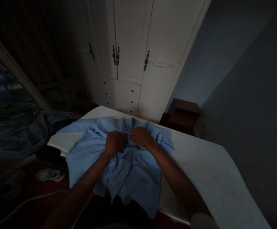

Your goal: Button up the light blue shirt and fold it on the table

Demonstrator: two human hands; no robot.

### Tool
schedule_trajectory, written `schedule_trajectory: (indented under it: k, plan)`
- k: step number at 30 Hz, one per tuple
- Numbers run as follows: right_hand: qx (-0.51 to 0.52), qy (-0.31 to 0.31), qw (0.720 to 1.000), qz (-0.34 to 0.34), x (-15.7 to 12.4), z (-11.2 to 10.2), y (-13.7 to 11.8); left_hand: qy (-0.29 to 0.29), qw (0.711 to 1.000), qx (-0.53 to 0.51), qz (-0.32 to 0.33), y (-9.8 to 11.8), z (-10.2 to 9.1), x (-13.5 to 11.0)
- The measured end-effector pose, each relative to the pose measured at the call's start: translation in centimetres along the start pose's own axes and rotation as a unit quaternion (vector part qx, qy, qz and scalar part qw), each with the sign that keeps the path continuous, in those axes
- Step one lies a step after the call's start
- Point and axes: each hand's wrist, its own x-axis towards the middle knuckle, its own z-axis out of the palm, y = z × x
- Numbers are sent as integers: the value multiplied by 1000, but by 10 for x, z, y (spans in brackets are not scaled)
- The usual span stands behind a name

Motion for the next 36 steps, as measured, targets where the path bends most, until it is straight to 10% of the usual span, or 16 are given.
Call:
schedule_trajectory:
  k: [5, 13, 23, 36]
  plan:
    - [130, 50, 990, 7, 3, 2, 12, 86, 994, 71, 1, 16, -12, 0]
    - [311, 82, 946, 51, 8, 7, 32, -49, 998, -22, 27, 22, -9, 30]
    - [396, 42, 917, 30, 13, 17, 45, 29, 985, -169, 11, 5, 18, 42]
    - [123, 168, 964, -165, 6, 19, 45, 69, 967, -243, 41, -1, 18, 39]
